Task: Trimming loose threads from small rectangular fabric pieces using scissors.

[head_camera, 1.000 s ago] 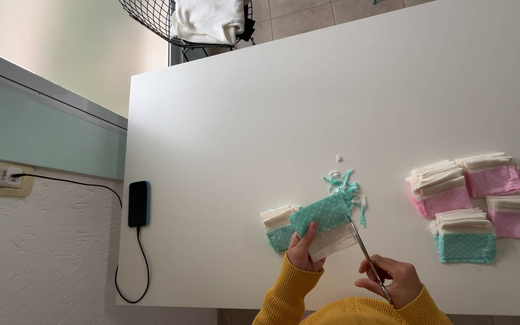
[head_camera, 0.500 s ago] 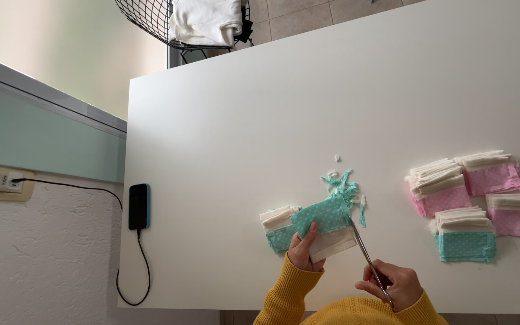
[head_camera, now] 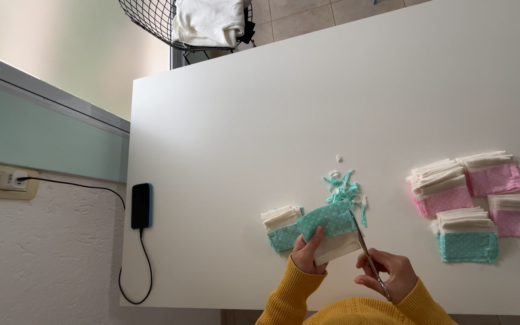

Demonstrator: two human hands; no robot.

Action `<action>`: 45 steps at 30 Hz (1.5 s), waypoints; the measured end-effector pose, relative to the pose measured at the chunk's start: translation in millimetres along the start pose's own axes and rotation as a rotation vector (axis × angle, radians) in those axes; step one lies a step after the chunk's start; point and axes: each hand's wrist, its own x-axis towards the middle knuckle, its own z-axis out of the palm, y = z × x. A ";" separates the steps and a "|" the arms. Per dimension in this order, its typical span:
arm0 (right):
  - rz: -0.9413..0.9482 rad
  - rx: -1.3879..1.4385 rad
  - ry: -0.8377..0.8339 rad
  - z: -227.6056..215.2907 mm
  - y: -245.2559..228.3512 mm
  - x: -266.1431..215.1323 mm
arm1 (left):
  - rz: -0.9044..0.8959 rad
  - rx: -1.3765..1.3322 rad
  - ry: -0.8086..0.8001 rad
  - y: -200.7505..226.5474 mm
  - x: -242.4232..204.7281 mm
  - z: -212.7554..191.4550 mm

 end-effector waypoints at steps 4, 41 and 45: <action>0.027 -0.031 0.030 5.3 11.9 -0.6 | 0.004 0.020 0.001 -3.1 4.0 -8.9; 0.166 -0.110 0.136 12.5 43.4 36.2 | -0.187 0.260 0.133 -5.4 35.5 -23.6; 0.245 -0.043 0.124 11.3 41.6 37.3 | -0.190 0.333 0.127 1.8 31.9 -17.7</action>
